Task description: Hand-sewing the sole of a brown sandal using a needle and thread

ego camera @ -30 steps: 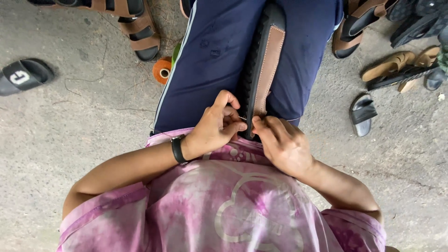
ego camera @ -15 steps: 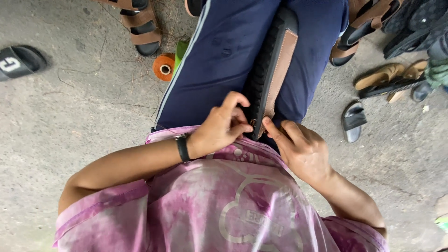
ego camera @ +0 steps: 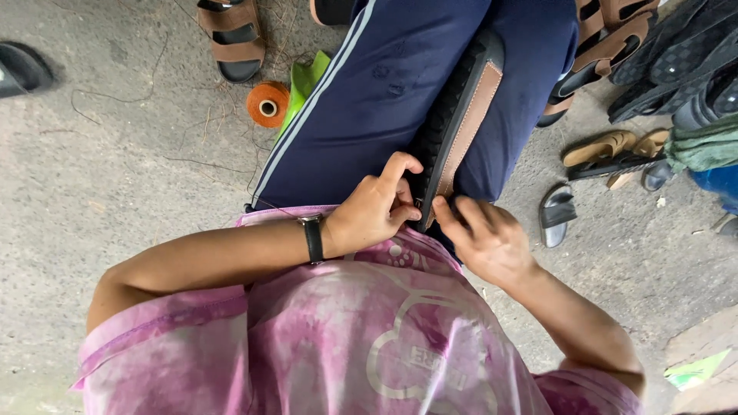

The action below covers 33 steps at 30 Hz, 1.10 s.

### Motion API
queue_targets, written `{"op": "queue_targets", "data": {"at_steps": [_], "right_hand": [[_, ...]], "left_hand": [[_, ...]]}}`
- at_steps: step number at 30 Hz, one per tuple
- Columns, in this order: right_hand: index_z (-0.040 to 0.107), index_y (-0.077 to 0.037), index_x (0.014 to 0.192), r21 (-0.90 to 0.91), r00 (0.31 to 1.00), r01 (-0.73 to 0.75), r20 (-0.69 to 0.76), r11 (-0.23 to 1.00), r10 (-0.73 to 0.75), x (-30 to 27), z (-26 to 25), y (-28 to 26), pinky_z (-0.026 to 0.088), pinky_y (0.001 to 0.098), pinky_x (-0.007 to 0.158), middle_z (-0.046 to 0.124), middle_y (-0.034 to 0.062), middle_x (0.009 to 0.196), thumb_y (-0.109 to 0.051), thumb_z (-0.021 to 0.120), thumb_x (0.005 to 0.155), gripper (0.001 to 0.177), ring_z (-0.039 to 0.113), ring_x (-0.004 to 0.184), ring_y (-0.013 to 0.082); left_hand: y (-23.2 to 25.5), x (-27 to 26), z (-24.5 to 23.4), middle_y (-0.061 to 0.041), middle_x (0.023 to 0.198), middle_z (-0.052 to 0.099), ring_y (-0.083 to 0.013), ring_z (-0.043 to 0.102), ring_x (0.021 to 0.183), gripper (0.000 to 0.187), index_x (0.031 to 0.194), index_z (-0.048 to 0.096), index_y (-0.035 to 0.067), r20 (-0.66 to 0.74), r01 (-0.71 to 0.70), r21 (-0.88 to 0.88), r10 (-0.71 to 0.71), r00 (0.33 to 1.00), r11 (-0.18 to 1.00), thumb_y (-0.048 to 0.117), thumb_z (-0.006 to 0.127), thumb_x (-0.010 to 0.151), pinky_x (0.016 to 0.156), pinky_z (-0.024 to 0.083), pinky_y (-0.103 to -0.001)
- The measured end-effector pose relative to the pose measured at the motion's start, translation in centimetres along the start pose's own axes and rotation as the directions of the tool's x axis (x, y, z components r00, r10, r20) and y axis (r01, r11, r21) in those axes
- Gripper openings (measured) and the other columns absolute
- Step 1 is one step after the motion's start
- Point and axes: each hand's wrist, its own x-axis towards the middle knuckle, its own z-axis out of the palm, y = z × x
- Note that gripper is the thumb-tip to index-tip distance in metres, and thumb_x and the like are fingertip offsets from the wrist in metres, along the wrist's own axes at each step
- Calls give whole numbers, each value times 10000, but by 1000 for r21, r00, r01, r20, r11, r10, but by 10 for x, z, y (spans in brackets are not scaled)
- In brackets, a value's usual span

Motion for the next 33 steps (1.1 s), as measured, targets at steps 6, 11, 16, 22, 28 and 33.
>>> {"op": "queue_targets", "data": {"at_steps": [6,11,16,22,28,33], "right_hand": [[738,-86,1135,50,998,-25,-64,998,28,9,-4,-4,545,247,600,637,70,941,-138,553,973,252,640,670,178],[735,-21,1145,160,985,-99,-123,982,119,7,-2,-7,553,296,607,670,121,930,-118,665,946,233,645,668,231],[760,-63,1181,175,985,-138,-79,975,154,13,-26,-5,555,280,589,652,76,894,-101,671,945,255,643,650,190],[431,-391,1578,-309,896,-152,358,939,263,-29,-68,21,206,175,348,520,38,1315,-252,647,1074,566,213,507,18],[660,-92,1213,508,950,-310,193,804,245,-19,-43,3,560,259,504,534,101,1242,-74,573,998,233,666,835,145],[654,6,1131,766,963,-239,107,596,248,-25,-46,4,629,331,806,717,157,1078,-43,608,956,188,741,928,245]], "left_hand": [[18,-14,-11,-28,781,733,-225,733,657,540,1316,356,143,-65,-13,-41,10,998,999,135,719,917,622,573,-328],[15,-9,-8,-26,754,727,-222,722,622,487,1260,382,139,-88,-31,-66,25,996,997,150,725,915,595,564,-319],[26,-7,-17,-61,746,724,-313,717,646,517,1240,396,126,51,-49,34,47,998,998,132,747,862,586,553,-412],[38,-2,2,-126,1047,522,-322,573,897,389,1186,533,99,28,-343,515,384,923,786,291,722,905,697,508,-437],[38,-10,-1,-58,912,547,-229,544,743,88,974,640,69,199,-624,621,675,711,475,76,572,1030,593,471,-334],[41,-15,-8,-44,860,522,-212,520,724,119,890,613,66,298,-640,673,656,694,371,17,602,998,504,416,-307]]}}
